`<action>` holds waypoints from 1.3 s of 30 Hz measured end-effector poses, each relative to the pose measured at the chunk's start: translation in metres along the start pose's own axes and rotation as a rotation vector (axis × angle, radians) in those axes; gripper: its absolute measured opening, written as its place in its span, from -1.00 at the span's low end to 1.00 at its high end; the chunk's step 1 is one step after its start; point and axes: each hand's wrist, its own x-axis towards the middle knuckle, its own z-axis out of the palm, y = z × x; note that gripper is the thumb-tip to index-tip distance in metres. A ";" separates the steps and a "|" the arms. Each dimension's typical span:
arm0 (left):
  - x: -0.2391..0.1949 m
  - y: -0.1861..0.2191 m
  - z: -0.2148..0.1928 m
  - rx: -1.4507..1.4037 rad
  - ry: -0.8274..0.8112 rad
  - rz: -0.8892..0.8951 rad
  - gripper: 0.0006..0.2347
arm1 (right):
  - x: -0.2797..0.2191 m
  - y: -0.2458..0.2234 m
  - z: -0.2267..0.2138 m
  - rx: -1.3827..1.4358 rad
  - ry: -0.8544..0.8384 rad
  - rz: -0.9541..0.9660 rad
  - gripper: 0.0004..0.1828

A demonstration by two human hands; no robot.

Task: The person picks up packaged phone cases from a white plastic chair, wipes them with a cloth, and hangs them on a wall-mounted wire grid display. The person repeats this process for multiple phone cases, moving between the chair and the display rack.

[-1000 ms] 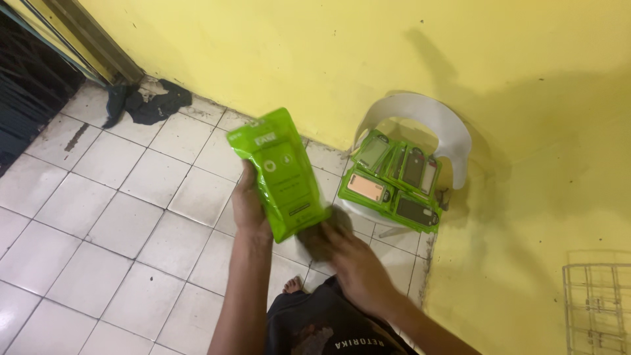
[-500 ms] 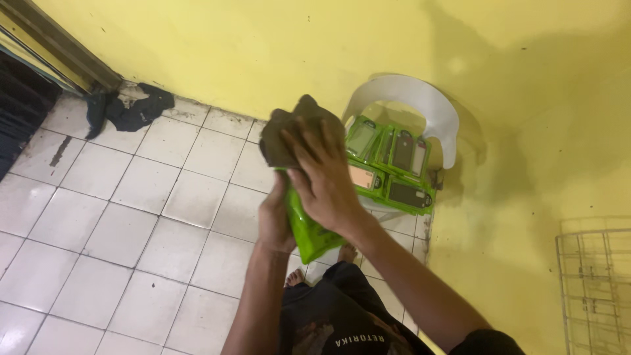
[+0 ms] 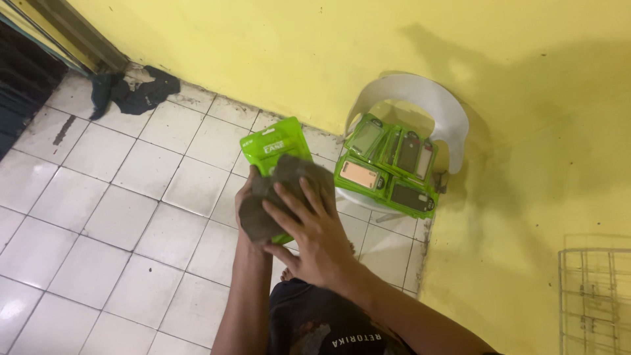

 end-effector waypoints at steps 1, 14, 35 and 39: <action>0.003 0.000 0.002 0.053 0.130 -0.004 -0.54 | -0.008 0.000 -0.003 0.001 -0.013 0.002 -0.37; 0.089 -0.053 -0.022 0.652 0.714 0.192 -0.54 | -0.140 0.300 0.036 0.464 0.131 0.956 -0.82; 0.234 -0.187 -0.186 0.395 1.125 -0.183 -0.49 | -0.166 0.673 0.202 0.637 0.162 1.300 -0.35; 0.243 -0.187 -0.168 0.420 1.053 -0.182 -0.48 | -0.165 0.646 0.163 0.404 0.070 1.284 -0.33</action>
